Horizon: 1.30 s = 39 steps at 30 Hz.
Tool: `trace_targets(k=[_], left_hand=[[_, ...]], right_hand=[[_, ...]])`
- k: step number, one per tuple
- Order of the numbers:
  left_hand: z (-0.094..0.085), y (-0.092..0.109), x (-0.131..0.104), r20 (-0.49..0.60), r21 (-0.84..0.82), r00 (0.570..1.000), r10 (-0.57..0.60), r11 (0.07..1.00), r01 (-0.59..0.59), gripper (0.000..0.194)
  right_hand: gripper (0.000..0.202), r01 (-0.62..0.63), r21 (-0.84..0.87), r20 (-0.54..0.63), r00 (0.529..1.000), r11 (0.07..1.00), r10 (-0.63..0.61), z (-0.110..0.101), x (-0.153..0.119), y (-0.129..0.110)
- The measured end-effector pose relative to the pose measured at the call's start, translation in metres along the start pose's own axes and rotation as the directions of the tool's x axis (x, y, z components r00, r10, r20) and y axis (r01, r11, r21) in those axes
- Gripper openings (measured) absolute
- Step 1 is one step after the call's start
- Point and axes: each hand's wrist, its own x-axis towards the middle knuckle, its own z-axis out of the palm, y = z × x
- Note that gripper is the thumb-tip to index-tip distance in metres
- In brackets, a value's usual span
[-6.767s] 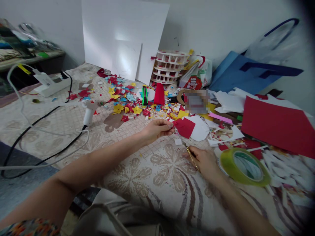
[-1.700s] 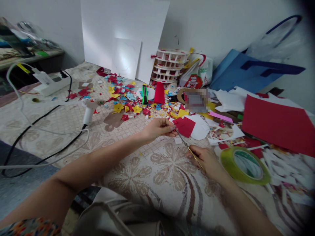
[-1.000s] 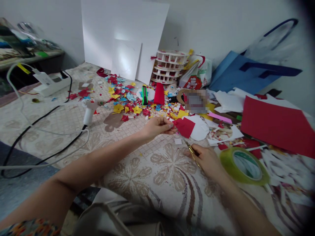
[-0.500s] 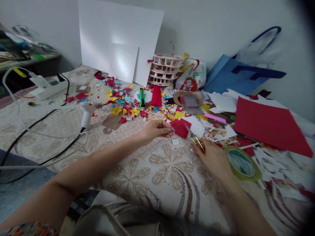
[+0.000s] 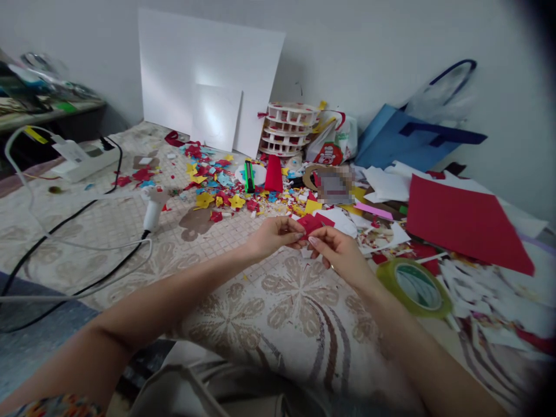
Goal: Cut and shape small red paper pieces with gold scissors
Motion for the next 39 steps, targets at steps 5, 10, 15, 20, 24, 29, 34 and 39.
trace_targets(k=[5, 10, 15, 20, 24, 29, 34, 39], left_hand=[[0.002, -0.005, -0.001, -0.04, 0.141, 0.989, 0.144, 0.98, -0.137, 0.012], [0.004, -0.008, -0.006, -0.007, 0.384, 0.956, 0.292, 0.884, -0.267, 0.009], [0.005, -0.007, -0.009, 0.033, 0.552, 0.932, 0.361, 0.771, -0.318, 0.009], [0.005, -0.009, -0.009, 0.017, 0.553, 0.935, 0.354, 0.776, -0.304, 0.009], [0.004, -0.013, -0.006, -0.012, 0.466, 0.948, 0.317, 0.841, -0.275, 0.011], [0.004, -0.013, -0.001, -0.066, 0.148, 0.987, 0.148, 0.979, -0.137, 0.017], [0.001, -0.008, 0.0, -0.044, -0.062, 0.996, -0.072, 0.996, 0.07, 0.023], [0.001, -0.004, -0.001, -0.032, -0.175, 0.986, -0.162, 0.973, 0.154, 0.016]], right_hand=[[0.028, -0.045, 0.22, -0.086, 0.994, 0.974, 0.065, 0.013, 0.002, 0.005], [0.029, -0.139, 0.355, -0.05, 0.985, 0.925, 0.167, 0.018, -0.004, 0.004], [0.025, -0.182, 0.456, -0.022, 0.976, 0.871, 0.216, 0.02, -0.006, 0.004], [0.022, -0.223, 0.538, 0.021, 0.968, 0.813, 0.251, 0.019, -0.006, 0.007], [0.022, -0.201, 0.526, -0.006, 0.971, 0.826, 0.241, 0.021, -0.006, 0.008], [0.02, -0.079, 0.382, -0.111, 0.985, 0.921, 0.131, 0.025, -0.007, 0.01], [0.017, -0.01, 0.279, -0.147, 0.988, 0.96, 0.053, 0.024, -0.007, 0.015], [0.014, 0.004, 0.298, -0.151, 0.988, 0.955, 0.043, 0.022, -0.007, 0.015]])
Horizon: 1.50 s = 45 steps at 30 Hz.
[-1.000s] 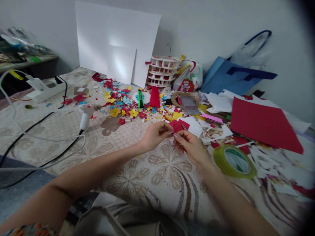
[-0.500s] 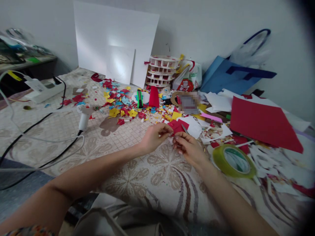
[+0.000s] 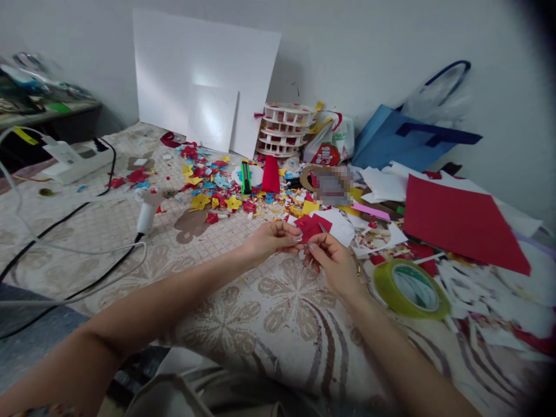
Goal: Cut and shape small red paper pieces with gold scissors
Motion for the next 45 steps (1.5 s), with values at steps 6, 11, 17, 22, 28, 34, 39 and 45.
trace_targets(k=[6, 11, 17, 22, 28, 34, 39, 45], left_hand=[[0.0, -0.003, 0.002, 0.006, 0.094, 0.998, 0.069, 0.993, -0.07, 0.017], [0.001, -0.009, 0.001, -0.009, 0.372, 0.935, 0.356, 0.869, -0.327, 0.015], [0.006, -0.009, -0.01, 0.188, 0.736, 0.733, 0.654, 0.4, -0.546, 0.008], [0.007, -0.009, -0.011, 0.2, 0.755, 0.692, 0.693, 0.341, -0.56, 0.008], [0.006, -0.01, -0.013, 0.291, 0.791, 0.65, 0.702, 0.205, -0.576, 0.01], [0.006, -0.009, -0.012, 0.247, 0.761, 0.696, 0.674, 0.309, -0.57, 0.008], [0.005, -0.011, -0.006, 0.075, 0.64, 0.828, 0.555, 0.61, -0.467, 0.013], [0.003, -0.011, -0.004, 0.047, 0.574, 0.868, 0.494, 0.698, -0.428, 0.013]], right_hand=[[0.014, 0.007, -0.002, -0.016, 1.0, 1.0, -0.007, 0.0, 0.001, 0.002], [0.02, -0.039, 0.082, -0.068, 0.997, 0.996, 0.045, 0.004, 0.0, 0.0], [0.021, -0.124, 0.194, -0.026, 0.991, 0.973, 0.131, 0.008, -0.003, -0.005], [0.017, -0.17, 0.231, -0.025, 0.983, 0.958, 0.18, 0.008, -0.001, -0.003], [0.019, -0.228, 0.332, 0.036, 0.973, 0.915, 0.229, 0.007, -0.002, -0.004], [0.02, -0.193, 0.278, 0.04, 0.981, 0.941, 0.189, 0.007, -0.003, -0.001], [0.02, -0.091, 0.059, -0.026, 0.995, 0.994, 0.093, 0.007, -0.003, 0.004], [0.021, -0.021, -0.076, -0.031, 0.999, 0.997, 0.019, 0.007, -0.004, 0.005]])
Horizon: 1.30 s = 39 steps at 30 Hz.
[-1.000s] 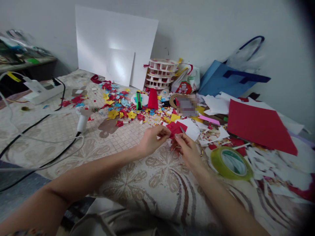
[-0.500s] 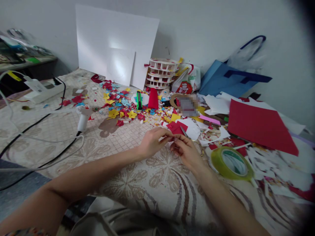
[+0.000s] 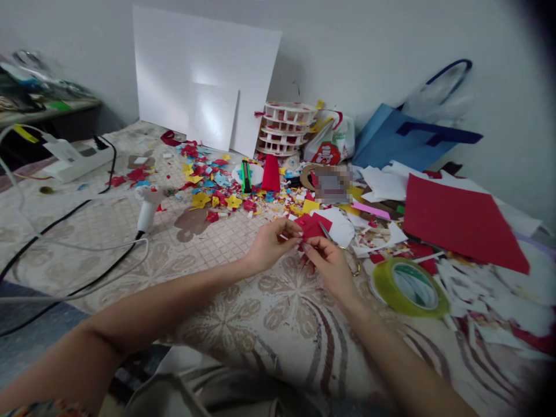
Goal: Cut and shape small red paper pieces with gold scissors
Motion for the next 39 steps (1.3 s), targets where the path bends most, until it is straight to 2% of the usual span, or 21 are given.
trace_targets(k=[5, 10, 14, 19, 23, 25, 27, 29, 31, 33, 35, 39], left_hand=[[0.001, -0.001, 0.0, 0.011, -0.016, 1.0, -0.019, 1.0, 0.019, 0.015], [0.002, -0.008, 0.003, 0.076, -0.196, 0.985, -0.157, 0.966, 0.169, 0.025], [0.002, -0.009, 0.003, 0.124, -0.329, 0.963, -0.24, 0.905, 0.268, 0.029], [0.002, -0.006, 0.003, 0.138, -0.355, 0.955, -0.262, 0.887, 0.294, 0.031], [0.001, -0.004, 0.002, 0.145, -0.338, 0.956, -0.254, 0.895, 0.289, 0.032], [0.001, -0.002, 0.003, 0.146, -0.347, 0.951, -0.274, 0.886, 0.308, 0.03], [-0.001, 0.0, 0.004, 0.147, -0.38, 0.94, -0.309, 0.859, 0.342, 0.027], [-0.003, 0.001, 0.005, 0.158, -0.427, 0.923, -0.349, 0.819, 0.383, 0.024], [-0.006, 0.002, 0.007, 0.183, -0.47, 0.903, -0.388, 0.773, 0.427, 0.022], [-0.008, 0.002, 0.01, 0.22, -0.501, 0.886, -0.408, 0.732, 0.462, 0.021], [-0.01, 0.002, 0.011, 0.267, -0.519, 0.876, -0.402, 0.706, 0.482, 0.021], [-0.012, 0.002, 0.012, 0.311, -0.512, 0.876, -0.369, 0.711, 0.481, 0.024]], right_hand=[[0.02, 0.025, -0.09, -0.02, 0.999, 0.996, -0.027, -0.002, 0.0, -0.001], [0.011, 0.176, -0.379, -0.134, 0.961, 0.908, -0.242, -0.002, 0.0, -0.004], [0.01, 0.256, -0.544, -0.129, 0.916, 0.799, -0.38, -0.002, -0.002, -0.005], [0.012, 0.305, -0.618, -0.09, 0.888, 0.724, -0.452, -0.002, -0.002, -0.006], [0.014, 0.327, -0.621, -0.066, 0.884, 0.712, -0.463, -0.003, -0.003, -0.006], [0.014, 0.329, -0.591, -0.06, 0.893, 0.737, -0.446, -0.004, -0.003, -0.006], [0.014, 0.289, -0.49, -0.066, 0.928, 0.822, -0.365, -0.004, -0.003, -0.006], [0.017, 0.189, -0.289, -0.071, 0.973, 0.939, -0.218, -0.004, -0.002, -0.006], [0.02, 0.051, -0.026, -0.057, 0.997, 0.998, -0.052, -0.004, 0.0, -0.006], [0.022, -0.069, 0.191, -0.021, 0.997, 0.979, 0.074, -0.003, 0.002, -0.007], [0.023, -0.141, 0.309, 0.017, 0.99, 0.941, 0.142, -0.002, 0.003, -0.007], [0.022, -0.141, 0.349, 0.032, 0.99, 0.926, 0.138, -0.001, 0.002, -0.007]])
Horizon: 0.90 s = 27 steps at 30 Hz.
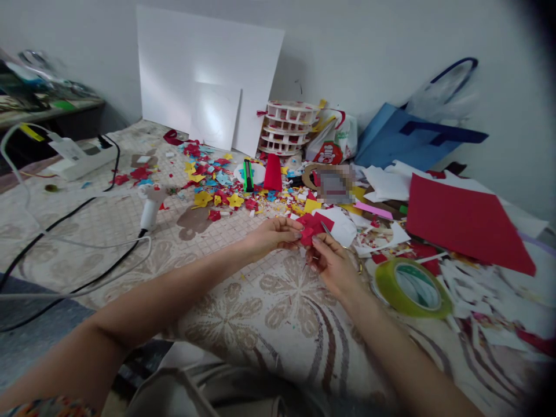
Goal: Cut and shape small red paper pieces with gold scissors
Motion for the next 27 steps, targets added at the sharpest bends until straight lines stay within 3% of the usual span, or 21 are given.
trace_targets(k=[13, 17, 20, 22, 25, 27], left_hand=[[-0.003, -0.01, 0.005, -0.028, 0.269, 0.982, 0.188, 0.947, -0.174, 0.031], [-0.015, 0.005, 0.009, -0.04, 0.417, 0.969, 0.243, 0.886, -0.205, 0.021], [-0.041, 0.033, 0.011, -0.029, 0.598, 0.95, 0.311, 0.767, -0.233, 0.015], [-0.065, 0.054, 0.011, -0.105, 0.738, 0.913, 0.393, 0.646, -0.193, 0.014], [-0.101, 0.079, 0.007, -0.231, 0.906, 0.807, 0.544, 0.423, -0.026, 0.01], [-0.118, 0.087, 0.003, -0.279, 0.943, 0.765, 0.58, 0.317, 0.103, 0.009]], right_hand=[[0.021, 0.133, -0.322, 0.029, 0.991, 0.937, -0.131, -0.002, -0.002, 0.007], [0.022, 0.147, -0.32, 0.015, 0.988, 0.936, -0.151, -0.003, -0.002, 0.005], [0.022, 0.164, -0.298, 0.007, 0.985, 0.94, -0.17, -0.006, 0.0, 0.002], [0.022, 0.172, -0.294, -0.002, 0.984, 0.94, -0.181, -0.008, 0.002, 0.0], [0.021, 0.17, -0.291, -0.019, 0.983, 0.941, -0.183, -0.011, 0.003, -0.002], [0.022, 0.17, -0.298, -0.027, 0.982, 0.939, -0.187, -0.014, 0.004, -0.003]])
